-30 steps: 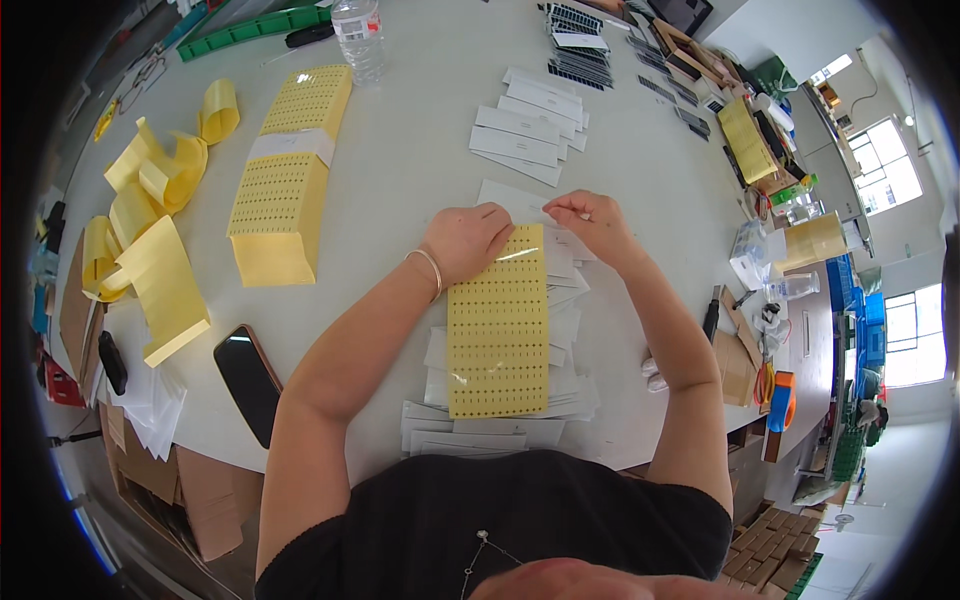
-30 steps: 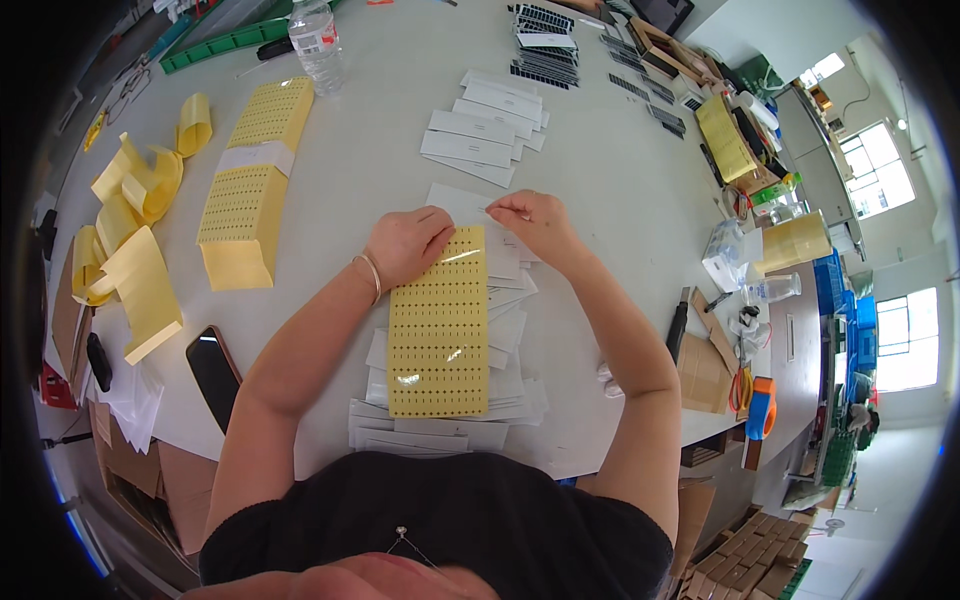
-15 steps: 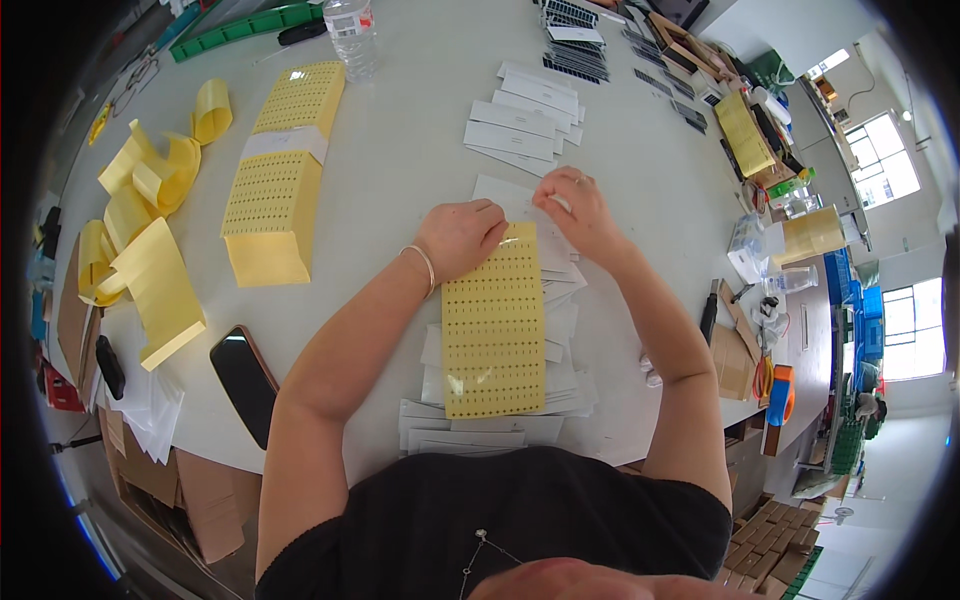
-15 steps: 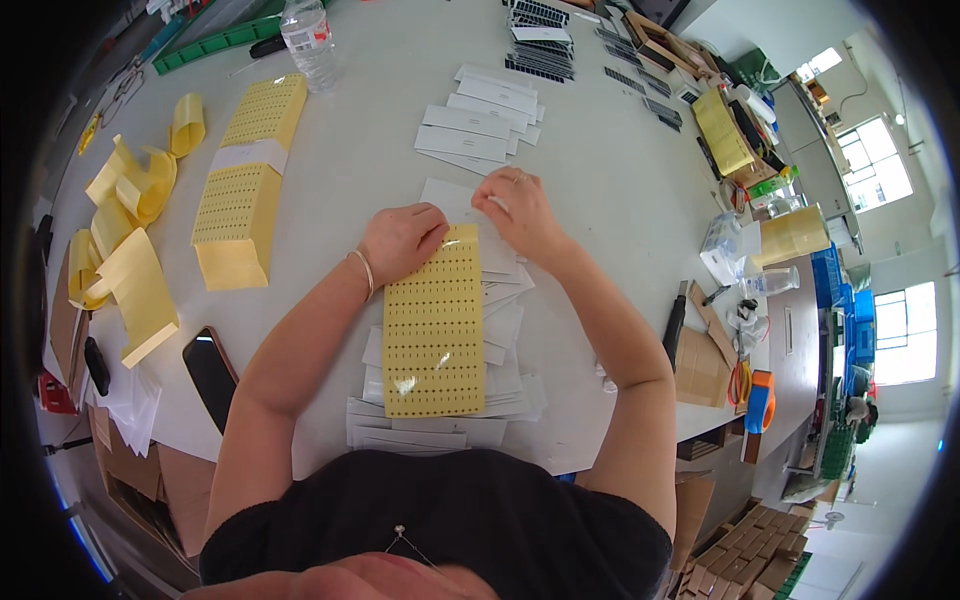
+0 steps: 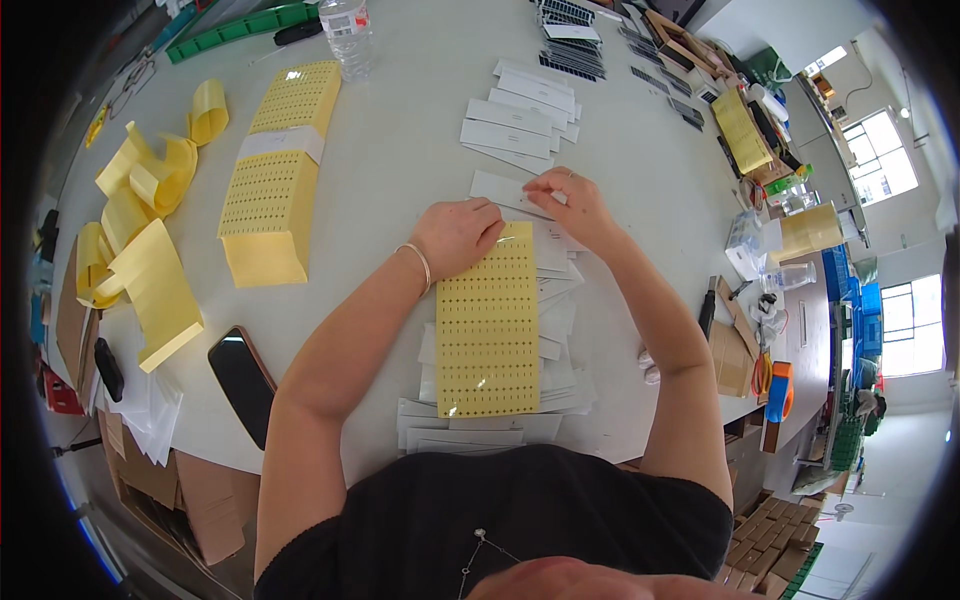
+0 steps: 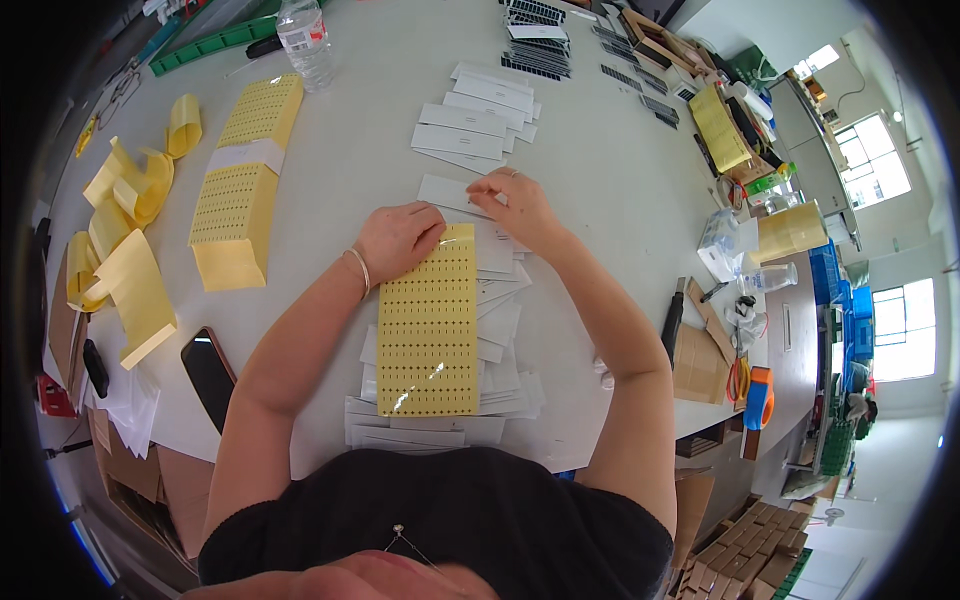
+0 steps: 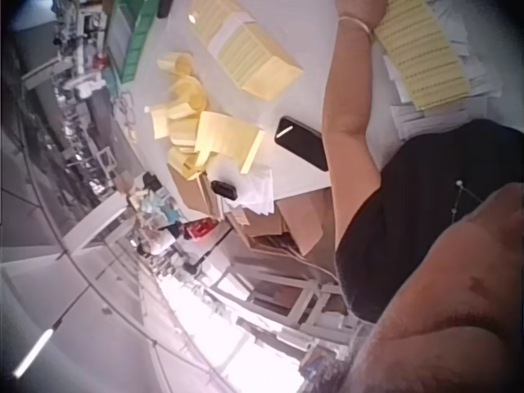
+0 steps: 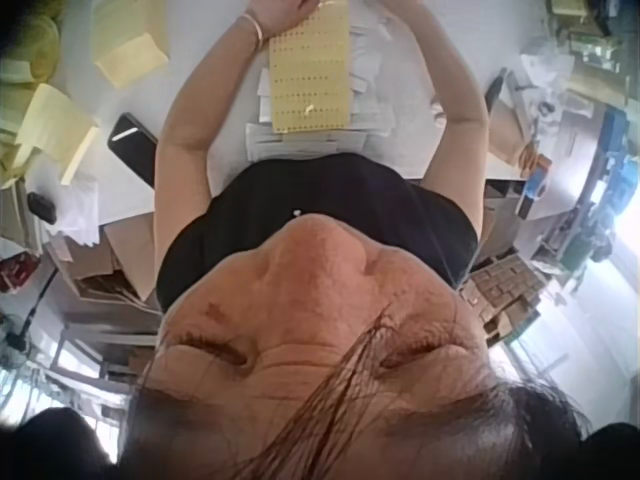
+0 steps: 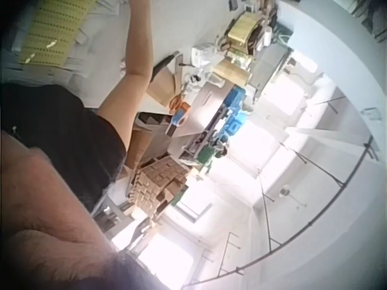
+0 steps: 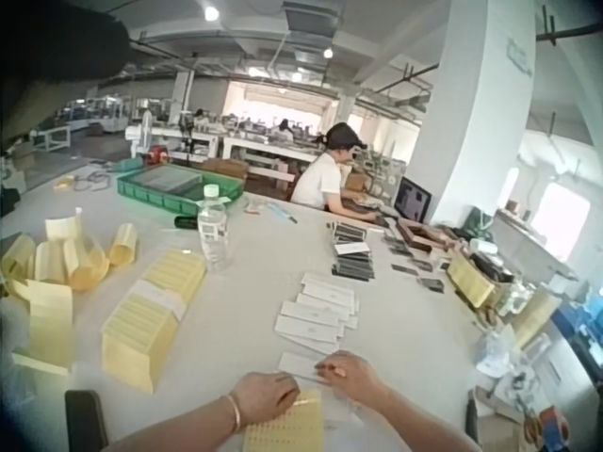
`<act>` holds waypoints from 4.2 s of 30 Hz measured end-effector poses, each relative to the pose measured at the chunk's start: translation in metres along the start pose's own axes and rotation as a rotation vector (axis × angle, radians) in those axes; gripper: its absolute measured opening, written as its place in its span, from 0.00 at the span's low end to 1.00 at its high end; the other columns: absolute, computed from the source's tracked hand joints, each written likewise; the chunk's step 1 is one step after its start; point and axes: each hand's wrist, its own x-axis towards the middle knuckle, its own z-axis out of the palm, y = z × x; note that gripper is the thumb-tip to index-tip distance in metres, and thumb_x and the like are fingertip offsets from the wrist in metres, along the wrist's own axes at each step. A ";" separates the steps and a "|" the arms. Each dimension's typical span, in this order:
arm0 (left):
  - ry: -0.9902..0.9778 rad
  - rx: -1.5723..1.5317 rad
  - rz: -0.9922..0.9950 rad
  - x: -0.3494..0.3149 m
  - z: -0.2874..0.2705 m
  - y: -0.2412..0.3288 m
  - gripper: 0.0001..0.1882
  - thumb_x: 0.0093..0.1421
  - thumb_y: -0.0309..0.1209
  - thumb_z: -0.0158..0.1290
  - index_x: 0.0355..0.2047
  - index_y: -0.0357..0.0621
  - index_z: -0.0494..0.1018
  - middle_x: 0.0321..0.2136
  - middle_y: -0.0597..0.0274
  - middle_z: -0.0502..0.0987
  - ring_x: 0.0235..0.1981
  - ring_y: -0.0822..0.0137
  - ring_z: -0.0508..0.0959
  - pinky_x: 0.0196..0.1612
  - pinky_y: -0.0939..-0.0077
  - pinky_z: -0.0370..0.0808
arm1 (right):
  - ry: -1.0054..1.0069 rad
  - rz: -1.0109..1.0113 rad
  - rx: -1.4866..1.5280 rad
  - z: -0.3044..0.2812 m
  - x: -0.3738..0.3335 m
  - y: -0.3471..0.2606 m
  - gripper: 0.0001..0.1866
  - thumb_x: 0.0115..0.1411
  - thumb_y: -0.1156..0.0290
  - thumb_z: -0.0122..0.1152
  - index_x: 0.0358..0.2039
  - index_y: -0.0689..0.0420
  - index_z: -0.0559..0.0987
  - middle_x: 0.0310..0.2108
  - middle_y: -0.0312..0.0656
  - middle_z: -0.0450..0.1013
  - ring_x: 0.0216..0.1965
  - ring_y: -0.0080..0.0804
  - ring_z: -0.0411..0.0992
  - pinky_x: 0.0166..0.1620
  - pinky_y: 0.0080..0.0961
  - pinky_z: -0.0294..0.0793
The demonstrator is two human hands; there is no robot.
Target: The person peels small stickers from a yellow sheet and applies them onto white cards by hand. The person then gathers the cards into a stack and inserts them into the slots of metal heatsinks.
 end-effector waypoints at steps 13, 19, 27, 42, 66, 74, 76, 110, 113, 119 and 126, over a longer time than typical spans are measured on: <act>-0.020 -0.081 -0.119 0.000 -0.001 0.000 0.06 0.59 0.31 0.48 0.29 0.43 0.72 0.30 0.62 0.76 0.28 0.57 0.77 0.32 0.66 0.74 | 0.044 -0.715 -0.637 0.017 -0.018 -0.018 0.02 0.53 0.70 0.61 0.27 0.51 0.77 0.31 0.31 0.72 0.40 0.33 0.69 0.51 0.33 0.63; -0.051 -0.158 -0.183 0.001 -0.004 0.002 0.08 0.59 0.32 0.47 0.30 0.43 0.73 0.30 0.61 0.76 0.32 0.57 0.76 0.36 0.65 0.73 | 0.124 -0.299 -0.237 -0.002 0.047 0.015 0.03 0.53 0.71 0.60 0.27 0.54 0.78 0.35 0.36 0.73 0.41 0.36 0.69 0.50 0.35 0.64; -0.056 -0.170 -0.172 0.003 -0.002 -0.001 0.08 0.59 0.32 0.47 0.29 0.43 0.73 0.29 0.61 0.75 0.30 0.56 0.76 0.35 0.64 0.73 | 0.140 -0.086 -0.332 0.019 0.109 0.060 0.05 0.54 0.65 0.60 0.30 0.51 0.80 0.36 0.35 0.74 0.44 0.36 0.69 0.47 0.37 0.63; -0.026 -0.144 -0.108 0.000 -0.002 0.000 0.06 0.57 0.31 0.48 0.27 0.43 0.71 0.27 0.62 0.75 0.27 0.57 0.76 0.32 0.64 0.74 | -0.015 -0.127 -0.574 0.000 0.073 0.046 0.22 0.52 0.62 0.64 0.47 0.56 0.72 0.42 0.46 0.73 0.46 0.45 0.69 0.49 0.38 0.69; 0.093 -0.129 -0.153 0.000 -0.001 0.000 0.04 0.55 0.27 0.49 0.27 0.40 0.72 0.30 0.58 0.75 0.29 0.55 0.76 0.33 0.65 0.74 | 0.114 -0.521 -0.314 0.010 0.017 -0.004 0.01 0.52 0.73 0.62 0.26 0.53 0.77 0.30 0.34 0.73 0.37 0.32 0.69 0.49 0.32 0.64; 0.053 -0.134 -0.153 -0.001 0.003 -0.005 0.06 0.57 0.30 0.49 0.27 0.41 0.72 0.30 0.61 0.75 0.30 0.57 0.76 0.34 0.65 0.75 | 0.074 -0.098 -0.455 0.017 0.064 0.044 0.05 0.54 0.69 0.61 0.29 0.56 0.78 0.33 0.41 0.74 0.37 0.43 0.71 0.42 0.34 0.70; 0.048 -0.127 -0.151 0.000 0.003 -0.004 0.07 0.57 0.30 0.49 0.27 0.41 0.72 0.30 0.61 0.75 0.29 0.57 0.76 0.34 0.65 0.75 | 0.019 -0.104 -0.423 0.012 0.066 0.045 0.11 0.55 0.68 0.62 0.38 0.55 0.76 0.36 0.42 0.74 0.40 0.43 0.71 0.45 0.36 0.69; 0.144 -0.032 -0.219 0.002 -0.001 -0.003 0.06 0.56 0.30 0.48 0.26 0.44 0.72 0.24 0.60 0.75 0.26 0.57 0.76 0.30 0.63 0.74 | 0.021 -0.533 -0.169 0.004 0.048 0.005 0.04 0.52 0.72 0.62 0.28 0.57 0.76 0.31 0.38 0.73 0.34 0.36 0.70 0.45 0.33 0.68; 0.111 -0.039 -0.256 0.000 -0.001 -0.003 0.06 0.57 0.30 0.48 0.26 0.44 0.72 0.25 0.60 0.76 0.27 0.57 0.76 0.31 0.64 0.74 | 0.211 -0.186 0.041 -0.003 0.092 0.041 0.05 0.54 0.70 0.60 0.28 0.57 0.78 0.34 0.38 0.74 0.37 0.39 0.71 0.40 0.32 0.70; 0.098 -0.047 -0.261 0.002 0.002 -0.002 0.06 0.56 0.30 0.48 0.26 0.43 0.72 0.25 0.60 0.76 0.27 0.57 0.76 0.31 0.63 0.74 | 0.264 -0.063 -0.221 0.003 0.140 0.085 0.06 0.55 0.67 0.58 0.28 0.54 0.79 0.36 0.40 0.74 0.39 0.39 0.72 0.43 0.33 0.69; 0.081 -0.037 -0.271 0.000 -0.003 -0.005 0.06 0.56 0.30 0.48 0.26 0.43 0.72 0.24 0.59 0.76 0.26 0.57 0.76 0.31 0.64 0.74 | 0.233 -0.036 -0.383 0.017 0.149 0.079 0.13 0.54 0.65 0.59 0.41 0.53 0.77 0.39 0.41 0.73 0.45 0.43 0.70 0.48 0.37 0.67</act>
